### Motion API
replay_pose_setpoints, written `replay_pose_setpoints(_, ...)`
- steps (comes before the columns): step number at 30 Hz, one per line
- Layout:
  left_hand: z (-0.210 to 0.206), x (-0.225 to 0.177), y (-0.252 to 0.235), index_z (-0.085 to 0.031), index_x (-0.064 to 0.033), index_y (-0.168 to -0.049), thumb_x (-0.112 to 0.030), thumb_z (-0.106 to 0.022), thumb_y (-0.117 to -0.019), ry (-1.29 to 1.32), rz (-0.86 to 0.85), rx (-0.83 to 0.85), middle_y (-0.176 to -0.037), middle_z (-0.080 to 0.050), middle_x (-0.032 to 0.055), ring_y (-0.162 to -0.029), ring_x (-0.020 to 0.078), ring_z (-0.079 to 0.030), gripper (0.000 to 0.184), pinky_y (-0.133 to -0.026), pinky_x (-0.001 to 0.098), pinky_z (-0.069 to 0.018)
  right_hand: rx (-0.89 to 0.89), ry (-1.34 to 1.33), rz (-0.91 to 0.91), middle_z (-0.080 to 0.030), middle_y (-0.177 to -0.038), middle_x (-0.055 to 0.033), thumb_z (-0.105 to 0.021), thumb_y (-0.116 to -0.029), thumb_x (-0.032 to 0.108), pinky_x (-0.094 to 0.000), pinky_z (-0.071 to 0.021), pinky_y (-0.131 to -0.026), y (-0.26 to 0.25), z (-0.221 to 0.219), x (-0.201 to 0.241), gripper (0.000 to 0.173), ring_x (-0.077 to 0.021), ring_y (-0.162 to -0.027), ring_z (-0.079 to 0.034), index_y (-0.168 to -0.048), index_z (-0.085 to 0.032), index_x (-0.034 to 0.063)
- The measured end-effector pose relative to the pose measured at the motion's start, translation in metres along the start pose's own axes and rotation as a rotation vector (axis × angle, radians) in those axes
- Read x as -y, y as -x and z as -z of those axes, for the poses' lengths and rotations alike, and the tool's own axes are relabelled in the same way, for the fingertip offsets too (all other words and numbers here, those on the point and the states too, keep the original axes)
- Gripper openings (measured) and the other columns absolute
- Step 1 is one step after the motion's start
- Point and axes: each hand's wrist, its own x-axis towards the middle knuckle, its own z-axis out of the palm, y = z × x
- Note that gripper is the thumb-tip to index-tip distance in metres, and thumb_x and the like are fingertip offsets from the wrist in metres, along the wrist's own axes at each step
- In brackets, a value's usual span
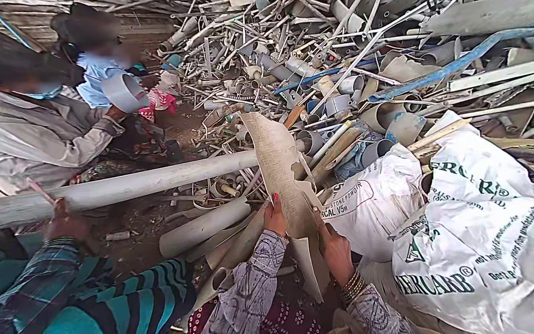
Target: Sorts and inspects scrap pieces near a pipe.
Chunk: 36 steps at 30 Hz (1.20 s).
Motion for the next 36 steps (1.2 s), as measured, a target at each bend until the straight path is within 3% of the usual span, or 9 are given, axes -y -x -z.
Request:
replay_pose_setpoints(6, -0.002, 0.002, 0.0, -0.046, 0.0164, -0.139, -0.022, -0.028, -0.1135, -0.082, 0.018, 0.054, -0.143, -0.048, 0.0357, -0.14, 0.0386, -0.044, 0.05, -0.117, 0.0485, -0.0301, 0.131, -0.112, 0.018, -0.069, -0.073, -0.02, -0.055, -0.088, 0.003, -0.05, -0.049, -0.043, 0.009, 0.007, 0.013, 0.046, -0.0379, -0.049, -0.064, -0.132, -0.069, 0.003)
replay_pose_setpoints(10, 0.006, 0.001, -0.002, -0.048, 0.0156, -0.138, -0.023, -0.028, -0.1135, -0.061, 0.038, 0.053, -0.143, -0.05, 0.0349, -0.139, 0.0391, -0.045, 0.05, -0.117, 0.0499, -0.0306, 0.067, -0.089, -0.054, -0.069, -0.079, -0.0288, -0.053, -0.0909, -0.001, -0.0581, -0.0451, -0.042, 0.001, 0.01, 0.005, 0.048, -0.0465, -0.05, -0.064, -0.137, -0.062, -0.0047)
replay_pose_setpoints(14, 0.001, 0.004, 0.001, -0.049, 0.0162, -0.137, -0.022, -0.029, -0.1134, 0.006, 0.053, 0.034, -0.142, -0.05, 0.0349, -0.138, 0.0387, -0.046, 0.05, -0.117, 0.0491, -0.0315, 0.263, -0.196, -0.064, -0.071, -0.084, -0.0295, -0.054, -0.0924, -0.001, -0.0633, -0.0493, -0.051, 0.006, 0.025, 0.028, 0.047, -0.0507, -0.06, -0.067, -0.139, -0.062, -0.0013)
replay_pose_setpoints(19, 0.001, -0.002, 0.006, -0.043, 0.0146, -0.142, -0.022, -0.027, -0.1135, 0.107, 0.076, -0.024, -0.147, -0.046, 0.0323, -0.138, 0.0324, -0.045, 0.05, -0.116, 0.0426, -0.0327, 0.137, -0.11, -0.08, -0.068, -0.082, -0.0322, -0.057, -0.0864, -0.008, -0.0609, -0.046, -0.044, 0.009, 0.014, 0.007, 0.054, -0.0499, -0.053, -0.064, -0.14, -0.061, -0.0018)
replay_pose_setpoints(24, -0.005, 0.007, -0.001, -0.044, 0.016, -0.14, -0.021, -0.027, -0.1135, 0.105, 0.036, -0.074, -0.142, -0.048, 0.0328, -0.13, 0.0294, -0.05, 0.049, -0.111, 0.0395, -0.0377, 0.149, -0.139, -0.033, -0.067, -0.072, -0.0232, -0.058, -0.0852, -0.003, -0.0525, -0.0455, -0.04, 0.014, 0.005, 0.011, 0.051, -0.0422, -0.047, -0.062, -0.134, -0.069, 0.008)
replay_pose_setpoints(27, -0.012, 0.012, -0.006, -0.044, 0.0132, -0.139, -0.022, -0.026, -0.1137, 0.119, 0.026, -0.093, -0.135, -0.052, 0.0288, -0.118, 0.023, -0.055, 0.048, -0.103, 0.0363, -0.0444, 0.069, -0.098, -0.106, -0.065, -0.073, -0.0264, -0.056, -0.0833, -0.009, -0.0523, -0.0425, -0.037, 0.006, -0.002, -0.007, 0.059, -0.0437, -0.044, -0.06, -0.139, -0.066, 0.0094)
replay_pose_setpoints(31, -0.018, 0.018, -0.011, -0.044, 0.0146, -0.139, -0.023, -0.027, -0.1136, 0.037, 0.052, -0.14, -0.139, -0.05, 0.0309, -0.123, 0.0259, -0.053, 0.049, -0.107, 0.0387, -0.0411, 0.24, -0.202, -0.101, -0.065, -0.071, -0.0221, -0.06, -0.0858, -0.008, -0.0521, -0.0475, -0.042, 0.016, -0.005, 0.009, 0.059, -0.0423, -0.05, -0.063, -0.141, -0.064, 0.0118)
replay_pose_setpoints(33, -0.017, 0.018, -0.013, -0.043, 0.0155, -0.141, -0.023, -0.027, -0.1135, -0.04, 0.061, -0.144, -0.145, -0.046, 0.0323, -0.132, 0.0288, -0.048, 0.05, -0.112, 0.0402, -0.0362, 0.223, -0.19, -0.124, -0.065, -0.072, -0.0239, -0.06, -0.0815, -0.013, -0.0518, -0.046, -0.042, 0.015, -0.008, 0.003, 0.065, -0.043, -0.05, -0.063, -0.141, -0.064, 0.0122)
replay_pose_setpoints(36, -0.02, 0.014, -0.014, -0.042, 0.0161, -0.14, -0.022, -0.026, -0.1135, -0.091, 0.042, -0.14, -0.146, -0.045, 0.0325, -0.133, 0.0287, -0.047, 0.05, -0.113, 0.0385, -0.0351, 0.22, -0.176, -0.17, -0.066, -0.078, -0.0286, -0.059, -0.0815, -0.017, -0.0549, -0.0454, -0.043, 0.005, -0.005, -0.01, 0.07, -0.0472, -0.052, -0.062, -0.144, -0.061, 0.0134)
